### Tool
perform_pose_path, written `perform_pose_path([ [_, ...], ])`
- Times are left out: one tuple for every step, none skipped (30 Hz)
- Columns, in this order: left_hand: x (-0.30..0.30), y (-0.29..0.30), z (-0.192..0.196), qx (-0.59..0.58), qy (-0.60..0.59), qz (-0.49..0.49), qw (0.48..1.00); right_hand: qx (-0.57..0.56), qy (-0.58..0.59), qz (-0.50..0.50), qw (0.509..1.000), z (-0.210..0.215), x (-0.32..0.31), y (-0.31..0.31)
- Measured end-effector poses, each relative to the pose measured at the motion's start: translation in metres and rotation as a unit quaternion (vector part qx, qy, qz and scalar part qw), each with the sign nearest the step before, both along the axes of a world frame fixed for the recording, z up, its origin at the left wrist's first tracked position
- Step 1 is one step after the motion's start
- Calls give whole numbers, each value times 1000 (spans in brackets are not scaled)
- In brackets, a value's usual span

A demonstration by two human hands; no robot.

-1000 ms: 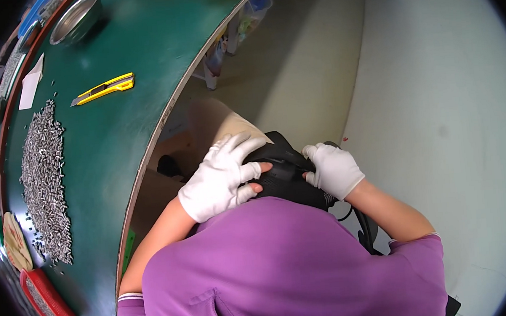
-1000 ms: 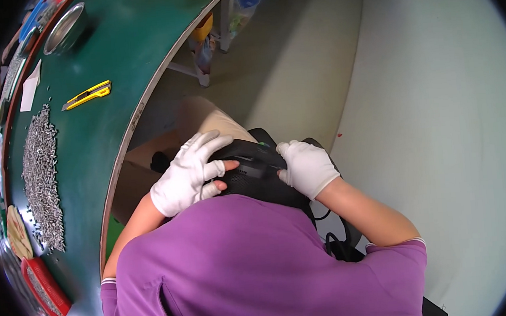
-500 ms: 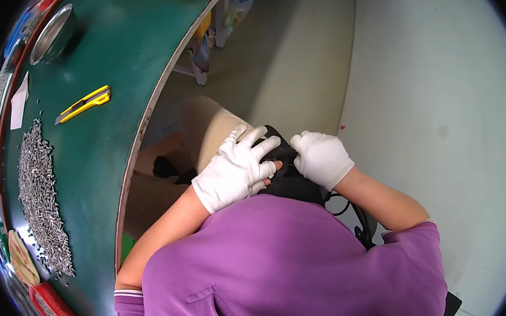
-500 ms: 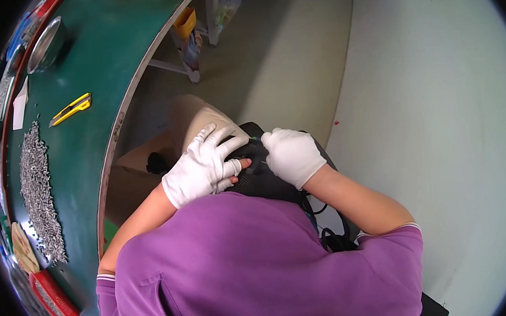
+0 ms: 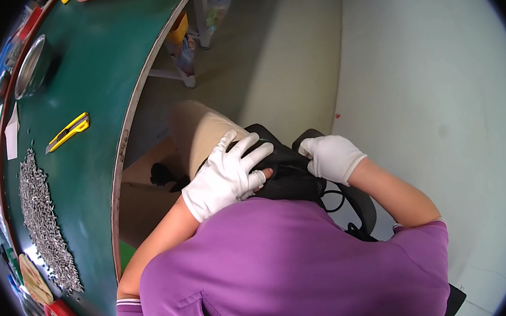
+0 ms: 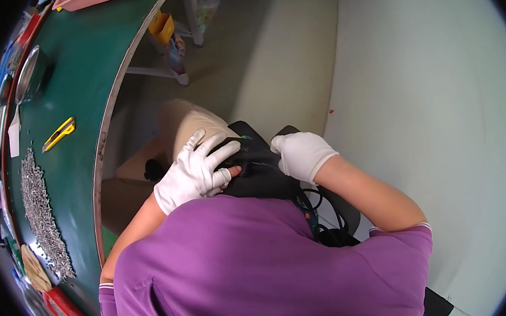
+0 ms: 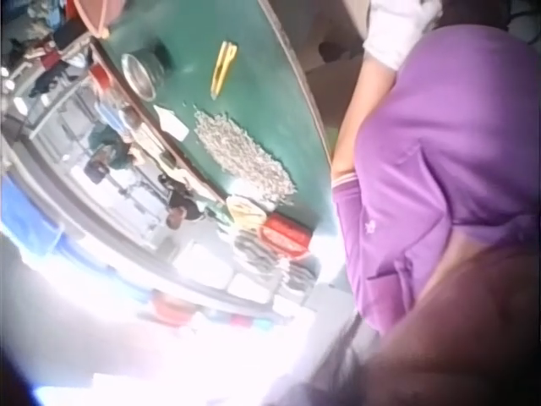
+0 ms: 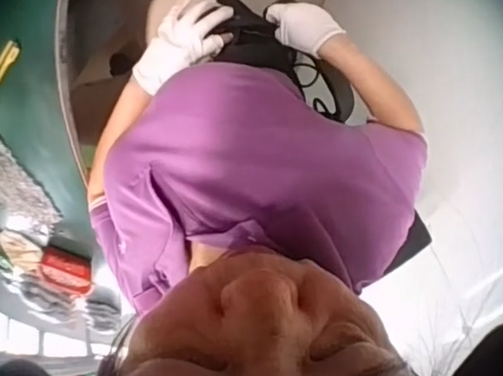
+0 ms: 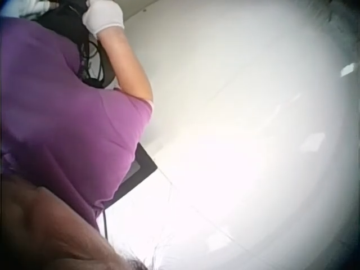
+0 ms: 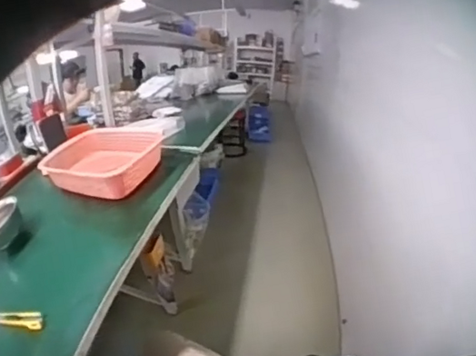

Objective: Sorting small metal hardware components on a workbench in a manufacturing facility.

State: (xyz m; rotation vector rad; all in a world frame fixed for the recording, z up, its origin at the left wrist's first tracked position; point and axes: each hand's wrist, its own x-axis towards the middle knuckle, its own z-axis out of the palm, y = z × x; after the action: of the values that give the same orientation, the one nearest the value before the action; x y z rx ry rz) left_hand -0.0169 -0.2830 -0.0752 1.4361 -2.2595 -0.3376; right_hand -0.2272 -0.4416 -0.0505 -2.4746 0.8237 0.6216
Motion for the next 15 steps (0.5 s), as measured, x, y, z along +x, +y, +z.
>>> perform_pose_path([
  [0, -1, -1, 0, 0, -4, 1000, 11, -31, -3, 999, -2, -2, -1],
  [-1, -2, -1, 4, 0, -5, 1000, 11, -31, -7, 999, 0, -2, -2],
  [-2, -4, -2, 7, 0, -5, 1000, 29, -14, -20, 999, 3, -1, -2],
  [-2, -5, -1, 7, -1, -6, 1000, 48, 1, -32, 998, 6, -1, -2],
  [-2, -6, 1, 11, -9, -10, 1000, 48, 0, -33, 998, 4, -4, -3],
  [-3, -6, 2, 15, -16, -12, 1000, 34, -28, -15, 999, 2, -10, -4],
  [-2, -7, 3, 15, -17, -12, 1000, 19, -56, 4, 998, 2, -12, -3],
  [-2, -7, 5, 18, -28, -15, 999, 19, -57, 5, 998, 4, -12, 0],
  [-2, -7, 6, 21, -39, -18, 999, -34, -47, 52, 997, 9, -9, 5],
  [0, -6, 5, 20, -41, -15, 999, -87, -38, 100, 990, 13, -6, 10],
  [2, -3, 1, -11, -22, -16, 1000, -102, -45, 119, 987, 10, -5, 13],
  [4, 1, 0, -43, -4, -16, 999, -102, -47, 124, 986, 11, -4, 13],
  [8, 3, 4, -69, 47, 19, 996, -87, -42, 106, 990, 11, -4, 12],
  [16, 12, -3, -79, 118, 60, 988, -72, -36, 85, 993, 13, -4, 11],
  [23, 24, -4, -60, 136, 123, 981, -71, -36, 86, 993, 17, -4, 9],
])
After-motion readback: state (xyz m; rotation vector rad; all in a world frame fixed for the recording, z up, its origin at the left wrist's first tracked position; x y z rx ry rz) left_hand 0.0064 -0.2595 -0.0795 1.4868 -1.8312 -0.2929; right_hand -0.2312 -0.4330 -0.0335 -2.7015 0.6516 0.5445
